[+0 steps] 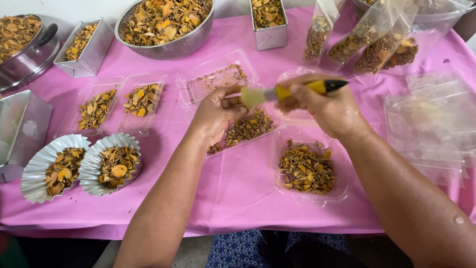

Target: Sorting and cleaning dried leaves on a table and placing them into plastic containers using a brush and hands.

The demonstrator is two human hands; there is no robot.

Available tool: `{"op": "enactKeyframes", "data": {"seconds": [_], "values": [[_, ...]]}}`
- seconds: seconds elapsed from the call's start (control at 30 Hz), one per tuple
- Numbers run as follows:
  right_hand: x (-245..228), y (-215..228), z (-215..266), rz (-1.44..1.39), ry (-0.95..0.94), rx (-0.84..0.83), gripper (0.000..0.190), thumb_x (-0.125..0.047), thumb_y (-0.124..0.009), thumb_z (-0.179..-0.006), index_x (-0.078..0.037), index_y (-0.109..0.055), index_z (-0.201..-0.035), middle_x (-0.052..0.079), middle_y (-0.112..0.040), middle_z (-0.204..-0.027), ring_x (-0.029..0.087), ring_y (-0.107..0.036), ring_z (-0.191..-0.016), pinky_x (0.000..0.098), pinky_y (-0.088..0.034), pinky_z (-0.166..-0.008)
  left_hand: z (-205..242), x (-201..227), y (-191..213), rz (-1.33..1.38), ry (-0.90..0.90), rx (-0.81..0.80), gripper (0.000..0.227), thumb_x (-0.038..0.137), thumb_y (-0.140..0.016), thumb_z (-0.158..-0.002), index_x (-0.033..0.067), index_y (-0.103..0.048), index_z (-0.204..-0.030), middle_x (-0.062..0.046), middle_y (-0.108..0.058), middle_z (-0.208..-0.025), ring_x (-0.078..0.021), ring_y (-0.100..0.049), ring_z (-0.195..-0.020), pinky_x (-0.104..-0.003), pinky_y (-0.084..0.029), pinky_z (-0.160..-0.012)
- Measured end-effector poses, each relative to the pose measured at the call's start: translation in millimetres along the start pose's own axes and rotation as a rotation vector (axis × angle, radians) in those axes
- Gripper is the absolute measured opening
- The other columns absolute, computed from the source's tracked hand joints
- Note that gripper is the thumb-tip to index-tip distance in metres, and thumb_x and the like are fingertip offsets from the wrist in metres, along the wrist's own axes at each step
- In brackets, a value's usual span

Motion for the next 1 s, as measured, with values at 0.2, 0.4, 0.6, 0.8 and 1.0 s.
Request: {"op": "enactKeyframes", "data": {"seconds": [0.2, 0.4, 0.6, 0.8, 1.0], "values": [[7, 11, 3, 0.110, -0.116, -0.047, 0.021, 0.001, -0.059, -0.097, 0.017, -0.067, -0.110, 0.031, -0.070, -0.080, 0.036, -0.075, -0.068, 0.0446, -0.067, -0.062, 17, 18, 6, -0.119, 0.028, 0.035, 0.057, -0.017, -0.075, -0.079, 0.0063, -0.065, -0.131, -0.021, -0.073, -0.106, -0.0266, -0.074, -0.093, -0.034, -0.067, -0.079], [8, 49, -12, -0.075, -0.077, 0.201, 0.005, 0.004, -0.062, -0.099, 0.005, -0.065, -0.094, 0.029, -0.074, -0.099, 0.040, -0.075, -0.067, 0.0434, -0.069, -0.059, 33, 44, -32, -0.507, -0.010, 0.002, 0.052, -0.005, -0.081, -0.078, 0.0094, -0.068, -0.126, -0.007, -0.074, -0.095, -0.0126, -0.072, -0.089, -0.027, -0.064, -0.078], [6, 55, -16, -0.016, -0.064, 0.224, 0.014, -0.005, -0.062, -0.096, 0.005, -0.072, -0.098, 0.024, -0.074, -0.089, 0.034, -0.075, -0.063, 0.0358, -0.065, -0.055, 67, 44, -153, -0.900, -0.210, -0.409, 0.051, 0.002, -0.079, -0.081, 0.0148, -0.066, -0.129, -0.002, -0.079, -0.106, -0.0139, -0.079, -0.085, -0.030, -0.063, -0.088], [7, 58, -15, 0.008, -0.058, 0.215, 0.015, -0.004, -0.061, -0.097, 0.005, -0.072, -0.098, 0.024, -0.074, -0.089, 0.032, -0.075, -0.064, 0.0357, -0.067, -0.057, 94, 31, -200, -1.076, -0.080, -0.799, 0.038, 0.013, -0.064, -0.094, 0.0095, -0.065, -0.132, -0.010, -0.079, -0.115, -0.0191, -0.079, -0.101, -0.036, -0.062, -0.089], [4, 65, -18, 0.052, -0.012, 0.230, 0.015, -0.004, -0.061, -0.100, 0.006, -0.071, -0.102, 0.023, -0.073, -0.087, 0.031, -0.075, -0.065, 0.0335, -0.066, -0.057, 46, 80, -126, -1.047, -0.244, -0.450, 0.024, 0.003, -0.061, -0.096, 0.0103, -0.072, -0.115, -0.009, -0.079, -0.108, -0.0146, -0.077, -0.099, -0.029, -0.065, -0.096]]}}
Point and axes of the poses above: each hand's wrist, its own z-axis away from the middle knuckle, its own y-axis out of the back of the hand, x = y × z, the point moved 9 cm from there along -z, towards the middle knuckle
